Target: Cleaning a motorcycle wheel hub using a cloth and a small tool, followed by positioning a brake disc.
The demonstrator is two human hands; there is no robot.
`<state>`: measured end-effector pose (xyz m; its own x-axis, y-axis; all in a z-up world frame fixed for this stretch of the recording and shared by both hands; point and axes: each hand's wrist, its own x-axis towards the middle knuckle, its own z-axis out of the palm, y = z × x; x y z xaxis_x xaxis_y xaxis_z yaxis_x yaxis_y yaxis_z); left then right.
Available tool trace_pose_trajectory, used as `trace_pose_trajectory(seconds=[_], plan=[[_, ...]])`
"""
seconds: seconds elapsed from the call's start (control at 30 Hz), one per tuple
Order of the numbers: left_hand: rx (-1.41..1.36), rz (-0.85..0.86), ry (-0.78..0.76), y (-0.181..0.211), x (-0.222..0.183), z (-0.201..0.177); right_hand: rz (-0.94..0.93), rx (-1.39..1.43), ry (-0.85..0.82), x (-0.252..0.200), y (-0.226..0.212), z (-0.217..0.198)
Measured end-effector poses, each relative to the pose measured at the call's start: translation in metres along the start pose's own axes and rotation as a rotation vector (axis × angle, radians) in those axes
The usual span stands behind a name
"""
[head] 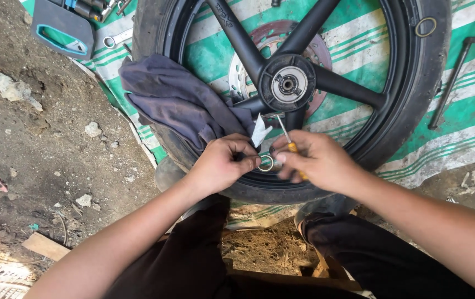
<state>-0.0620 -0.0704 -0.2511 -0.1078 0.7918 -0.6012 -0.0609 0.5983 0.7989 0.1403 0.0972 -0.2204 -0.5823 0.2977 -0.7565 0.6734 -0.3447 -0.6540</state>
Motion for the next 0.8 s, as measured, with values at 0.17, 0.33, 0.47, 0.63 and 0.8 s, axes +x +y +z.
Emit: trace_pose_trajectory(seconds=[0.17, 0.33, 0.47, 0.63, 0.8], plan=[[0.061, -0.014, 0.034, -0.002, -0.002, -0.006, -0.154, -0.737, 0.155, -0.002, -0.058, -0.054], [0.124, -0.013, 0.05, -0.002, 0.001, -0.006, -0.414, -0.95, 0.273, -0.001, -0.054, -0.078], [0.111, -0.034, 0.048, 0.006, 0.002, -0.006, -0.468, -0.949, 0.276, 0.01, -0.046, -0.075], [0.12, -0.089, 0.029, 0.006, 0.003, -0.007, -0.514, -0.96, 0.291, 0.016, -0.041, -0.074], [0.106, -0.072, 0.03, 0.006, 0.002, -0.007, -0.519, -0.954, 0.297, 0.018, -0.04, -0.073]])
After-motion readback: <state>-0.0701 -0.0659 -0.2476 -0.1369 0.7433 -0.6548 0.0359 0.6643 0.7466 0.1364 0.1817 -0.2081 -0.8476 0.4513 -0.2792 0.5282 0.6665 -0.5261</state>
